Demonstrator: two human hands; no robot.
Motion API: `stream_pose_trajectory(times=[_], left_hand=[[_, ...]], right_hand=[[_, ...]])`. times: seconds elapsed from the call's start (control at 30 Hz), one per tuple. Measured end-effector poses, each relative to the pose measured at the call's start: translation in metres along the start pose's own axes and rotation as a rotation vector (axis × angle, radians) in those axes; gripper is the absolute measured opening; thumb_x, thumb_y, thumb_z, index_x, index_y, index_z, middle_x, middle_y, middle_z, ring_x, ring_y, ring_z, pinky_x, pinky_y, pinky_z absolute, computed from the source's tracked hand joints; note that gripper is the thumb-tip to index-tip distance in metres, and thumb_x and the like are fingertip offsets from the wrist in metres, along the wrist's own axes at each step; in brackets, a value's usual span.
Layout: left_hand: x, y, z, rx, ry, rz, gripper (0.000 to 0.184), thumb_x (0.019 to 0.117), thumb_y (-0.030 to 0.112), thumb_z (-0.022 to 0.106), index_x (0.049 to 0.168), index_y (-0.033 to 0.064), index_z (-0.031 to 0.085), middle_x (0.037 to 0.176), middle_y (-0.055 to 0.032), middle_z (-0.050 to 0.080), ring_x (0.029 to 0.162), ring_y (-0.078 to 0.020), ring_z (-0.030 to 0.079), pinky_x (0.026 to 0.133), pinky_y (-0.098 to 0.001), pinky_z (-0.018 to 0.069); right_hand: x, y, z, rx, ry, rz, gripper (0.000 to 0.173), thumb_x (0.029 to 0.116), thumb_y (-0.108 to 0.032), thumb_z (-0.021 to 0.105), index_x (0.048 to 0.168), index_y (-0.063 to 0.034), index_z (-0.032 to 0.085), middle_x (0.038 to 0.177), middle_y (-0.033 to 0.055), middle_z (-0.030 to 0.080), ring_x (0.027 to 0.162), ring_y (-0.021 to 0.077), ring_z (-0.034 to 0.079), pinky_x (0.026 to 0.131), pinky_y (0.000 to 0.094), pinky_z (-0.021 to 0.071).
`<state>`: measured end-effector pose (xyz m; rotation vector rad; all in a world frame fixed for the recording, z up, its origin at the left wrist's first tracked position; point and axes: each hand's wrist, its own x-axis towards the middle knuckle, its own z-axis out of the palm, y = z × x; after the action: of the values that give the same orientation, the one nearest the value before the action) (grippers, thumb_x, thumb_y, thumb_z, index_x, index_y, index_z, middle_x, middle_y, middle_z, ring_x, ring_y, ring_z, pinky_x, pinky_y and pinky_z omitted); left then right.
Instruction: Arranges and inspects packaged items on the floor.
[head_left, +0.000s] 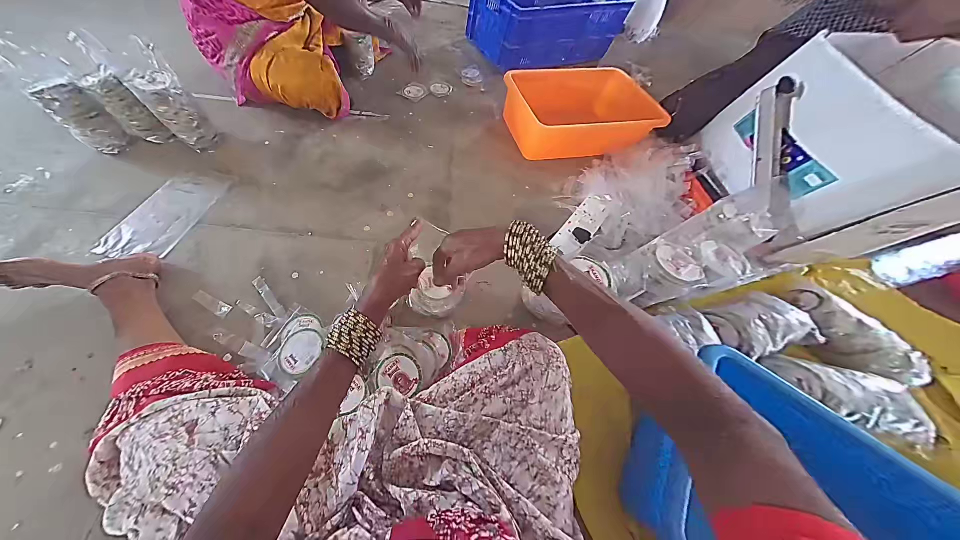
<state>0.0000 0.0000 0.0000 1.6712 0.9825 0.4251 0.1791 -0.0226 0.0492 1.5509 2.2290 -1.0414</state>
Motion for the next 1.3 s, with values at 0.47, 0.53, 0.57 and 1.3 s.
stream_pose_trajectory(times=[0.47,0.53,0.57,1.3], left_hand=[[-0.027,-0.021,0.007,-0.073,0.100,0.001,0.065,0.1001,-0.004,0.048,0.159,0.0177,0.035,0.090,-0.0155,0.066,0.043,-0.0096,0.046,0.045,-0.0256,0.0452],[-0.035,-0.020,0.008,-0.120,0.129,0.045,0.066,0.0972,-0.008,0.046,0.158,0.0161,0.038,0.094,-0.0140,0.066,0.043,-0.0083,0.046,0.044,-0.0242,0.0442],[-0.039,-0.020,0.008,-0.131,0.137,0.066,0.065,0.0961,-0.009,0.045,0.156,0.0152,0.041,0.112,-0.0130,0.066,0.045,-0.0076,0.045,0.045,-0.0247,0.0439],[-0.164,-0.157,0.099,-0.147,0.461,-0.271,0.063,0.1037,0.026,0.046,0.155,-0.0071,0.029,0.162,-0.0312,0.022,0.152,-0.0405,0.022,0.124,-0.0481,0.0220]], right_hand=[[-0.026,-0.033,0.051,-0.310,0.356,0.145,0.017,0.0983,0.001,0.056,0.111,0.0023,0.068,0.102,0.0234,0.069,0.106,0.0417,0.064,0.098,0.0559,0.0448],[-0.030,-0.037,0.049,-0.289,0.427,0.106,0.008,0.0949,-0.001,0.063,0.100,-0.0005,0.069,0.091,0.0181,0.069,0.094,0.0372,0.067,0.090,0.0530,0.0486],[-0.033,-0.040,0.049,-0.278,0.444,0.095,0.007,0.0932,-0.002,0.066,0.099,-0.0014,0.070,0.090,0.0166,0.069,0.093,0.0362,0.067,0.088,0.0523,0.0495],[0.058,-0.089,0.229,0.332,0.353,0.644,0.088,0.0901,-0.048,0.070,0.154,0.0014,0.037,0.157,0.0270,0.039,0.146,0.0435,0.037,0.115,0.0608,0.0327]])
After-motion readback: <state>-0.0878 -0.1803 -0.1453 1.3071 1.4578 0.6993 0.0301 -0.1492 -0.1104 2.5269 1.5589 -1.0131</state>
